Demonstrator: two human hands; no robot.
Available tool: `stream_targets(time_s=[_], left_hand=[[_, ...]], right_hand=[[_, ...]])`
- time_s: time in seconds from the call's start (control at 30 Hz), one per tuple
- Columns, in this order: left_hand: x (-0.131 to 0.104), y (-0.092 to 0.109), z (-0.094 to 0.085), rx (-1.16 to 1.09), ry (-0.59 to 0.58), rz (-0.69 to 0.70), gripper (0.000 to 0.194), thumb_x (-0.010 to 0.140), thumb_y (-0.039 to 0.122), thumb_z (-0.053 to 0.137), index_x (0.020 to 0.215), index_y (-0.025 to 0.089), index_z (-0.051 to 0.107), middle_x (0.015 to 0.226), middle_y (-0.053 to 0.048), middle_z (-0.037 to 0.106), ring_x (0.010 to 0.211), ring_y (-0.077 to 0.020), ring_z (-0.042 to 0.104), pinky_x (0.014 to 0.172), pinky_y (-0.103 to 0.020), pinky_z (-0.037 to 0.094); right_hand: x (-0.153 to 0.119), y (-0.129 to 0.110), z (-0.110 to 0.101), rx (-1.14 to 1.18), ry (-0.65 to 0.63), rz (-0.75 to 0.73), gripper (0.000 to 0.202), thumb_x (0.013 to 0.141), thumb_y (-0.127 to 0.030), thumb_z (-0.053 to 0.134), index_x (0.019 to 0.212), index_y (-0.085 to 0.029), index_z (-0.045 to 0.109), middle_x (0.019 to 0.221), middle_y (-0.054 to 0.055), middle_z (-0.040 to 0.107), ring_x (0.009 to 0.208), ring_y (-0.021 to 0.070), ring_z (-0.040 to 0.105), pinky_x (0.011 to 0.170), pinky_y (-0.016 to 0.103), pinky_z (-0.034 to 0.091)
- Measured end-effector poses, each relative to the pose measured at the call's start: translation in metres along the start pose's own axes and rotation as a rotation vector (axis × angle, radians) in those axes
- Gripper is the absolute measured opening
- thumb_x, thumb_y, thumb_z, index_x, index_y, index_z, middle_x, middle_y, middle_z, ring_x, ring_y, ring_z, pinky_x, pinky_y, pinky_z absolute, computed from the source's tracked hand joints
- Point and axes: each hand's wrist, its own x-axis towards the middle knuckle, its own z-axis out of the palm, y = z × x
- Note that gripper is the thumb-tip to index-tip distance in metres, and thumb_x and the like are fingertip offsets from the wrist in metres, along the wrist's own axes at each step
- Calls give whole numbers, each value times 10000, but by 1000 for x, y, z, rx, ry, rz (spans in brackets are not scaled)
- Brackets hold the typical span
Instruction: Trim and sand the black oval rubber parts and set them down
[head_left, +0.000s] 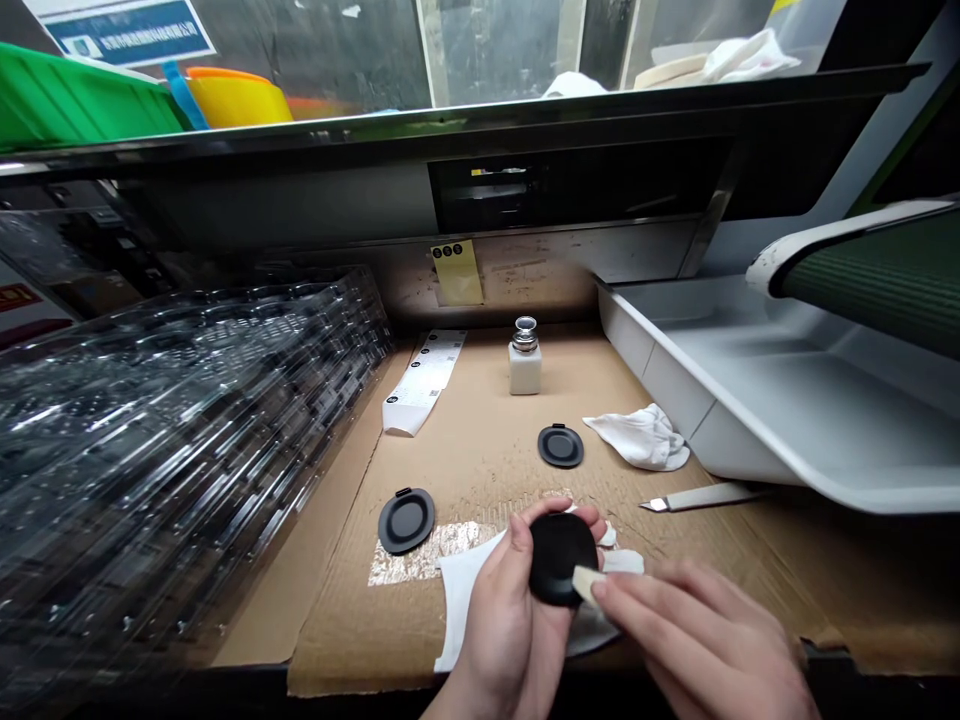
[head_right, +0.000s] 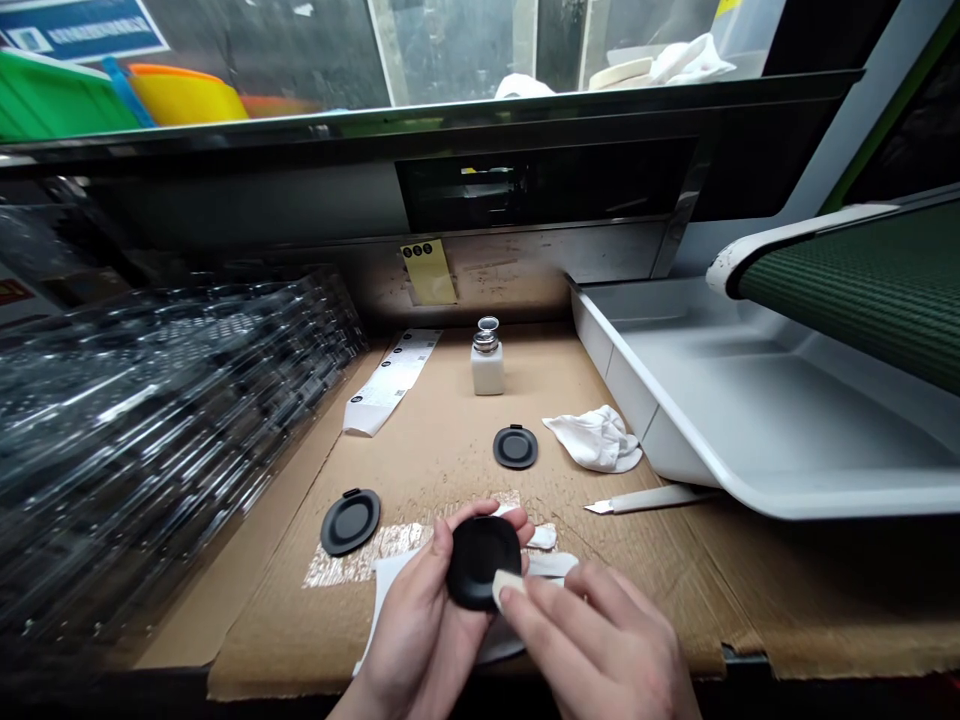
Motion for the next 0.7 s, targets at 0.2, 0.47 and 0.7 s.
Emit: stream_targets(time_s=[0.2, 0.47, 0.7], left_hand=[[3, -5, 2, 5, 12, -8, 338, 879, 359, 373, 982, 117, 585, 985, -115, 652, 1005, -248, 573, 944, -419, 358], [0, 2, 3, -19, 56, -85, 498, 864, 422, 380, 1196, 56, 430, 1107, -236, 604, 1050, -321, 562, 901, -451, 382], [2, -1, -3, 47, -77, -131, 454, 868, 436, 357, 1091, 78, 526, 1029, -197, 637, 972, -287, 591, 847, -424, 407]], right_hand=[[9, 14, 1, -57, 34, 85, 432, 782, -41, 512, 1193, -173, 527, 997, 51, 647, 808, 175, 544, 700, 325, 456], [0, 37, -15, -15, 286, 452, 260, 759, -191, 622, 1012, -251, 623, 920, 2, 635, 826, 155, 581, 776, 306, 452], [-2, 39, -30, 137, 34, 275, 212, 797, -178, 557, 981, -264, 616, 922, 0, 639, 887, 158, 561, 721, 266, 479]])
